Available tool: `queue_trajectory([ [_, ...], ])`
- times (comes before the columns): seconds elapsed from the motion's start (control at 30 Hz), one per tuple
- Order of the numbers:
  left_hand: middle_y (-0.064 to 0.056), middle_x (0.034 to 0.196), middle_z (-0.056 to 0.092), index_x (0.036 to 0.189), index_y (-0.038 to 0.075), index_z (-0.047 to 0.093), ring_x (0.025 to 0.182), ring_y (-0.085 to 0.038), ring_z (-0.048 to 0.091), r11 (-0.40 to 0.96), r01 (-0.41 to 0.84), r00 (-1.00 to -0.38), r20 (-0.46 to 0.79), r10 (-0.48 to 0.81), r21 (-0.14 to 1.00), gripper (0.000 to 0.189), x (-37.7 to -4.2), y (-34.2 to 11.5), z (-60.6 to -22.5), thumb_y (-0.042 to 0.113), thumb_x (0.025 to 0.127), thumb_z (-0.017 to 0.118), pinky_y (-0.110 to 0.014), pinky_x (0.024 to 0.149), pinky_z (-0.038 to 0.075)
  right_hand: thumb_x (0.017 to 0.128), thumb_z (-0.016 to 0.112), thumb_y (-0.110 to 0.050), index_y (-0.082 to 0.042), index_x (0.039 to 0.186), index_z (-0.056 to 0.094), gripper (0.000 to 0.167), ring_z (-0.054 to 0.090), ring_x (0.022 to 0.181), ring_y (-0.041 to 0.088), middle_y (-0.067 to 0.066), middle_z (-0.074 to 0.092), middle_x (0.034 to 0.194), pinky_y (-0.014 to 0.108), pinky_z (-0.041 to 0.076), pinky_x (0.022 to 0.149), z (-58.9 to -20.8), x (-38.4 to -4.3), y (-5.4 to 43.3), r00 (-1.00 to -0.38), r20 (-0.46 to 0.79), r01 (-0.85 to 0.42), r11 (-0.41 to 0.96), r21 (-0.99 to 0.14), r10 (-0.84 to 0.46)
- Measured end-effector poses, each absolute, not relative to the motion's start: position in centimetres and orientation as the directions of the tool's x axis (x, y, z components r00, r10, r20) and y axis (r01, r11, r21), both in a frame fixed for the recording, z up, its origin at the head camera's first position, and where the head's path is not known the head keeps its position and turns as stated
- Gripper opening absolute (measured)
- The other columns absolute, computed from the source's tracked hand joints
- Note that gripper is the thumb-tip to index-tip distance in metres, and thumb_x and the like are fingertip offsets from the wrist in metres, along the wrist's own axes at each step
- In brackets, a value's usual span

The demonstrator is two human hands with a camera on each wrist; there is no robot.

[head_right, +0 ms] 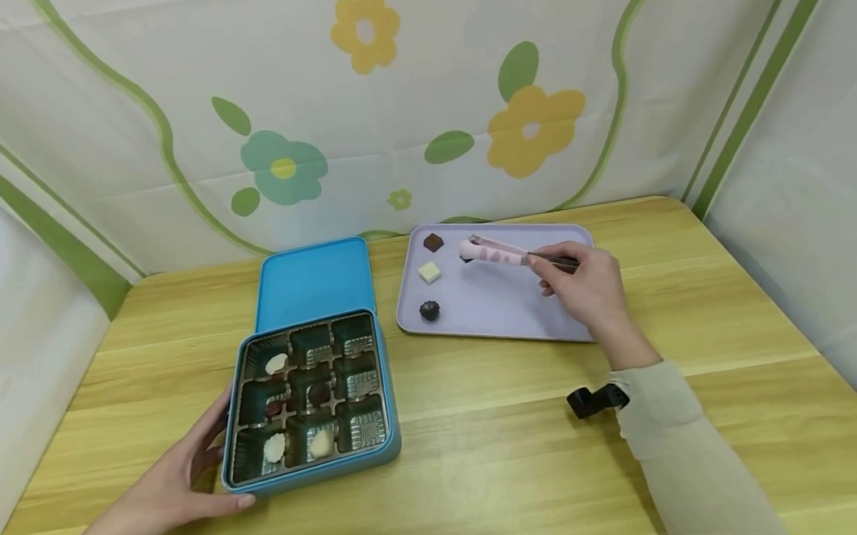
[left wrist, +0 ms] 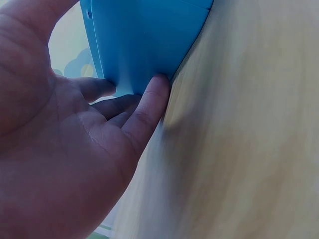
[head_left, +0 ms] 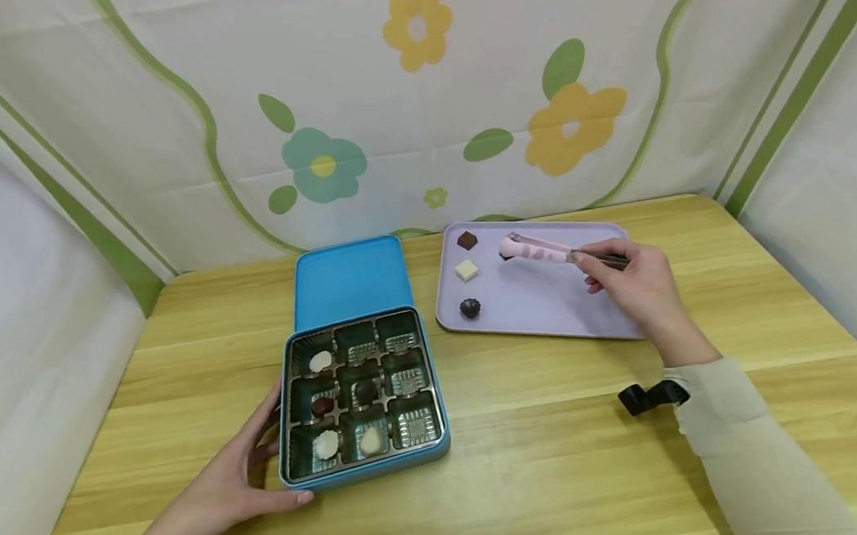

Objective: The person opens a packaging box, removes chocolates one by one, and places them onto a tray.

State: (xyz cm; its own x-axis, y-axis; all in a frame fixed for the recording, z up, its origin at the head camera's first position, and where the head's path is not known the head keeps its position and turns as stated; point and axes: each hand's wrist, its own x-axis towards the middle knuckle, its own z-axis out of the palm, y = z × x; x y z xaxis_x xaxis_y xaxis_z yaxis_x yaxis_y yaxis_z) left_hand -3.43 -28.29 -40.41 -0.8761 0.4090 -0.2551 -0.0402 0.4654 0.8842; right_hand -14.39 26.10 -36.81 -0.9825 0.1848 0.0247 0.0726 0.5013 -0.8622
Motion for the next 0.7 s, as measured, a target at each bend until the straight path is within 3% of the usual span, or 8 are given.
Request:
queue_trajectory([
  [0.2, -0.026, 0.179, 0.01, 0.173, 0.043, -0.002, 0.143, -0.056, 0.049, 0.464, -0.02, -0.881, -0.235, 0.411, 0.885, 0.133, -3.4, -28.3, -40.5, 0.017, 0.084, 0.094, -0.019, 0.099, 0.051, 0.104, 0.072, -0.041, -0.006, 0.132, 0.073, 0.045, 0.07, 0.071, -0.001, -0.023, 0.069, 0.083, 0.022, 0.058, 0.067, -37.7, -15.0, 26.7, -0.964, -0.015, 0.15, 0.493, -0.857, 0.266],
  [0.43, -0.026, 0.179, 0.012, 0.172, 0.044, -0.002, 0.142, -0.055, 0.05, 0.465, -0.025, -0.878, -0.242, 0.413, 0.885, 0.132, -3.5, -28.1, -40.2, 0.019, 0.084, 0.094, -0.018, 0.097, 0.051, 0.106, 0.069, -0.038, -0.004, 0.133, 0.071, 0.044, 0.068, 0.072, -0.004, 0.004, 0.074, 0.102, 0.019, 0.056, 0.067, -38.8, -15.5, 27.0, -0.954, -0.017, 0.173, 0.504, -0.846, 0.3],
  [0.7, -0.027, 0.179, 0.012, 0.172, 0.043, -0.001, 0.141, -0.056, 0.051, 0.448, -0.011, -0.878, -0.223, 0.424, 0.894, 0.132, -3.3, -28.2, -40.3, 0.016, 0.084, 0.093, -0.019, 0.096, 0.053, 0.103, 0.073, -0.041, -0.007, 0.133, 0.073, 0.046, 0.069, 0.068, -0.001, -0.01, 0.074, 0.089, 0.021, 0.054, 0.061, -38.4, -15.4, 28.1, -0.94, -0.043, 0.227, 0.526, -0.82, 0.339],
])
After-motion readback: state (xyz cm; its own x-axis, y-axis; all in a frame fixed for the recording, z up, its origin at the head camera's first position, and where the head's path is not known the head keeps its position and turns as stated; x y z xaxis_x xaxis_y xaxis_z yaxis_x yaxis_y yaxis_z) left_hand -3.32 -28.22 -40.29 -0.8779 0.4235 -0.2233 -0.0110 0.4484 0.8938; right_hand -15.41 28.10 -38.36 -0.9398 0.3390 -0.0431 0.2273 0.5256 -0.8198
